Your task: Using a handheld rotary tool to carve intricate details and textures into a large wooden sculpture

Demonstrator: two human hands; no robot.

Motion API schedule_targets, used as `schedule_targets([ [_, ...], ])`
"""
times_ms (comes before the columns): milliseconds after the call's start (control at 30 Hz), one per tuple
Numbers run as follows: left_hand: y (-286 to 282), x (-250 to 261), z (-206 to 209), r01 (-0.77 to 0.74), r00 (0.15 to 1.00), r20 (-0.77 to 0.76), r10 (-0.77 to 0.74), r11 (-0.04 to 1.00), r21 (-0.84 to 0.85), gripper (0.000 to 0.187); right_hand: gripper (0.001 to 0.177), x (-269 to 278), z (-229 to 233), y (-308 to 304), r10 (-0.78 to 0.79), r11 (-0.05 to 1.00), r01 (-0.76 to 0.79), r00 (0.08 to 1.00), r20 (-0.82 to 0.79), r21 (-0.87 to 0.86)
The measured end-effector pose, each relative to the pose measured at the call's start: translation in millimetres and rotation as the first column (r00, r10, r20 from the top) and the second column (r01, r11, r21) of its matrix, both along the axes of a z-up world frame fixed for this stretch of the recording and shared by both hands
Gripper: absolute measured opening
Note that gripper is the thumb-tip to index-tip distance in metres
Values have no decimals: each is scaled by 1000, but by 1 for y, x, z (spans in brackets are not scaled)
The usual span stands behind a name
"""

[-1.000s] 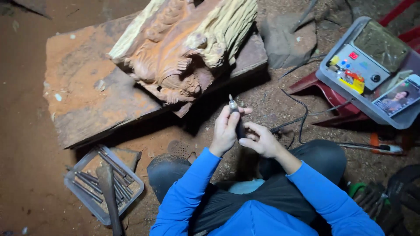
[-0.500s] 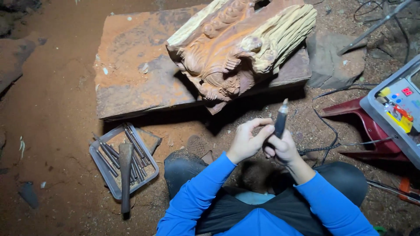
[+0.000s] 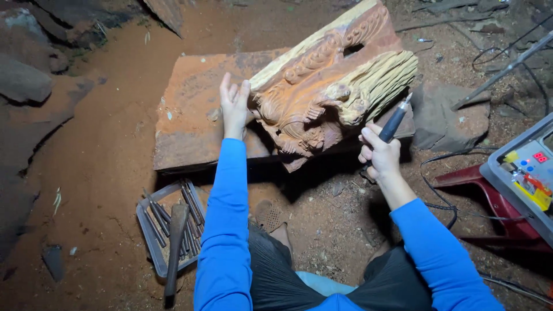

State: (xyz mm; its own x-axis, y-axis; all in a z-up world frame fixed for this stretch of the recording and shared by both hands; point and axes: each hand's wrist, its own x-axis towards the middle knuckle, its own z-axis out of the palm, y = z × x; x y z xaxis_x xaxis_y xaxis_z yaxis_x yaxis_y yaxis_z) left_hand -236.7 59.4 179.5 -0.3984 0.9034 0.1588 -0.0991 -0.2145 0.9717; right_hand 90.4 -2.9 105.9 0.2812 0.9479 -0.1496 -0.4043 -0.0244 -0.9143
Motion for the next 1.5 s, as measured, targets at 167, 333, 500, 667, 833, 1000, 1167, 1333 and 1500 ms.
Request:
schedule_targets([
  [167, 59, -14, -94, -82, 960, -264, 96, 995, 61, 29, 40, -12, -13, 22, -74, 996, 71, 996, -49, -51],
  [333, 26, 6, -90, -186, 965, -168, 202, 977, 104, 17, 35, -7, -13, 29, -105, 991, 95, 990, -97, -97],
  [500, -33, 56, -44, -295, 943, -105, 316, 940, 174, 30, 28, 17, -14, 47, -66, 995, 57, 991, -119, -84],
  [667, -46, 72, -46, -336, 927, -110, 358, 925, 176, 33, 31, 36, -15, 57, -7, 998, 1, 995, -98, -61],
  [833, -51, 67, -49, -303, 946, -71, 315, 942, 146, 36, 36, 37, 0, 42, 16, 998, -19, 999, -42, -61],
  [1000, -84, 63, -35, -438, 810, -259, 527, 836, 330, 41, 27, 53, 20, 13, -2, 998, 4, 999, 37, -56],
  [1167, -184, 117, 2, 58, 990, -135, -25, 969, 239, 3, 29, 70, 19, -11, 17, 999, -15, 999, 42, -51],
  [1333, -246, 142, -69, 977, 210, -91, -974, 205, 63, 18, 33, 72, 46, -31, 55, 994, -40, 987, 149, -100],
  [1500, -263, 170, -151, 73, -685, -234, -690, 255, -964, 51, 35, 85, 51, -41, 58, 997, -53, 993, 102, -53],
])
